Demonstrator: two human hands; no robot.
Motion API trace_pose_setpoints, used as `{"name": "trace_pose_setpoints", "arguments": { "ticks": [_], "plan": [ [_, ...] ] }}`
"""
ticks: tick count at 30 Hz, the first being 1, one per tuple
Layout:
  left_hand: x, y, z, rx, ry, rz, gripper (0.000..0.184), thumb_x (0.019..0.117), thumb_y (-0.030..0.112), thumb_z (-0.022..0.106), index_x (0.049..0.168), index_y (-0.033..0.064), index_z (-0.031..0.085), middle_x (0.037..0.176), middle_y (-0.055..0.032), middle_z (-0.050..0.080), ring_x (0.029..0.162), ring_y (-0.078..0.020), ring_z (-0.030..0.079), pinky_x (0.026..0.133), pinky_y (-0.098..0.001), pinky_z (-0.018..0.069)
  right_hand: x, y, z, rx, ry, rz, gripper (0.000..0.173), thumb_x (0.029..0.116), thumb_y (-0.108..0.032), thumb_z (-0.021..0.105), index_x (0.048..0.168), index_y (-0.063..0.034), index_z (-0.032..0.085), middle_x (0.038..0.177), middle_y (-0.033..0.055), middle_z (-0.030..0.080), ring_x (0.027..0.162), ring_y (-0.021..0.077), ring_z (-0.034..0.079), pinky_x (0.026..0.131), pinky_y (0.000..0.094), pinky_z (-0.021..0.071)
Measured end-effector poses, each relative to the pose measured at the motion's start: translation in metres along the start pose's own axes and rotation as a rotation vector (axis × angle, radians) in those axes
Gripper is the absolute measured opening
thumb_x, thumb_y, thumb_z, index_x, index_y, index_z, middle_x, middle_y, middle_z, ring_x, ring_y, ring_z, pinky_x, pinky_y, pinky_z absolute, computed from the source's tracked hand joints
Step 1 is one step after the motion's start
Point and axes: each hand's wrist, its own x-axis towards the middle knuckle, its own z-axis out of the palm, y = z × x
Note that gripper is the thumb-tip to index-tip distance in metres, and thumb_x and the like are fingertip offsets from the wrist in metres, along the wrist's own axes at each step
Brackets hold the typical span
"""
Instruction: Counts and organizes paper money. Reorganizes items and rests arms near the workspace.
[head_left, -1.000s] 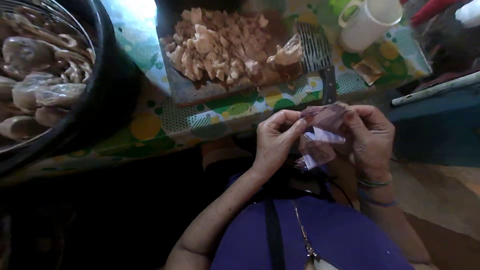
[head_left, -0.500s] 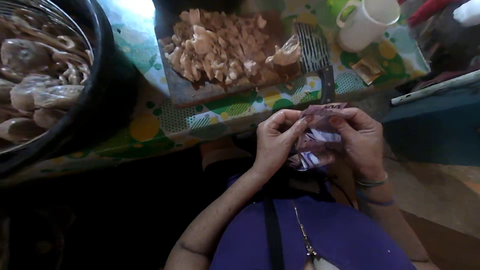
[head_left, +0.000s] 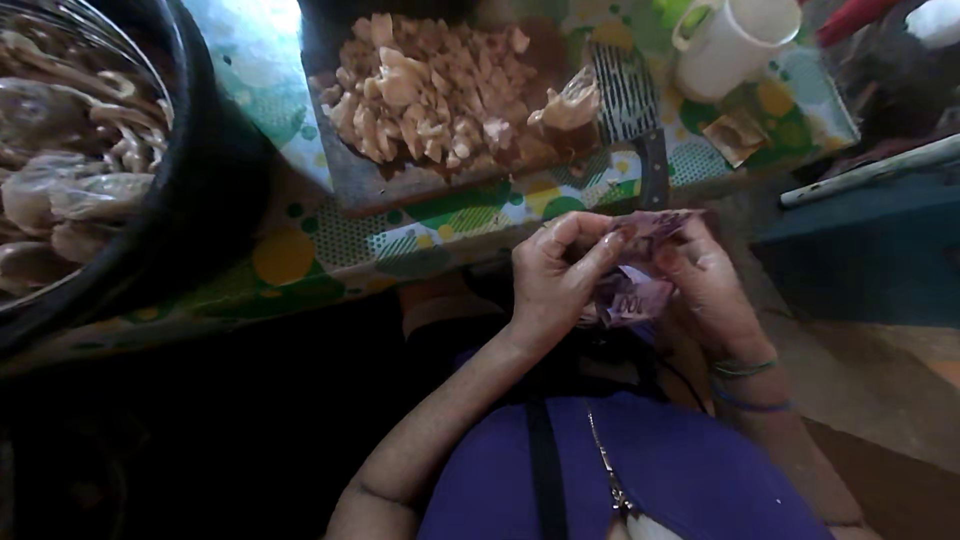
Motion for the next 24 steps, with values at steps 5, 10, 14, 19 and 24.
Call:
{"name": "trace_pose_setpoints", "arguments": {
  "ticks": [5,10,14,19,24],
  "plan": [
    [-0.001,0.001,-0.004,0.013,-0.063,-0.059,0.01,0.0926,0.001,0.072,0.102,-0.0012,0.072,0.088,-0.0023,0.072,0.074,-0.003,0.066,0.068,-0.0185,0.0571,0.001,0.004,0.011,0.145,0.08,0.057,0.019,0.0952,0.0,0.063,0.108,-0.0099,0.071,0.093,-0.0008,0.075,0.08,0.006,0.07,0.073,0.0231,0.0608],
    [0.002,0.004,-0.013,-0.093,-0.187,-0.256,0.025,0.0912,0.0,0.073,0.115,-0.0006,0.068,0.089,-0.0022,0.072,0.075,-0.0057,0.068,0.07,-0.0216,0.0593,0.002,0.0,0.011,0.162,0.241,0.028,0.02,0.1016,-0.005,0.058,0.098,-0.0134,0.076,0.091,-0.0041,0.076,0.08,0.0029,0.07,0.073,0.0211,0.0605],
    [0.001,-0.001,-0.012,-0.133,-0.176,-0.283,0.024,0.0908,-0.006,0.069,0.115,-0.0018,0.069,0.09,-0.0048,0.072,0.076,-0.0079,0.068,0.069,-0.0229,0.0592,-0.001,0.002,0.008,0.098,0.241,-0.038,0.022,0.102,-0.005,0.057,0.099,-0.0125,0.077,0.096,-0.0033,0.077,0.087,0.005,0.073,0.08,0.0236,0.0614],
    [0.009,0.001,-0.027,-0.1,-0.082,-0.177,0.024,0.0916,-0.006,0.065,0.115,-0.0025,0.067,0.093,0.0012,0.072,0.083,-0.0037,0.068,0.077,-0.022,0.0593,-0.01,0.0,-0.019,-0.033,0.224,-0.182,0.019,0.101,-0.01,0.06,0.114,-0.019,0.071,0.099,-0.012,0.074,0.079,-0.0003,0.068,0.071,0.0189,0.0592],
    [0.016,0.01,-0.066,-0.06,0.06,-0.092,0.026,0.0929,-0.007,0.063,0.118,-0.0005,0.065,0.097,0.0042,0.072,0.089,-0.0051,0.069,0.083,-0.0259,0.0601,-0.051,0.0,-0.028,-0.264,-0.252,-0.236,0.014,0.0951,-0.024,0.071,0.108,-0.0274,0.068,0.101,-0.0174,0.07,0.092,-0.0051,0.066,0.081,0.0147,0.0565]
  ]
}}
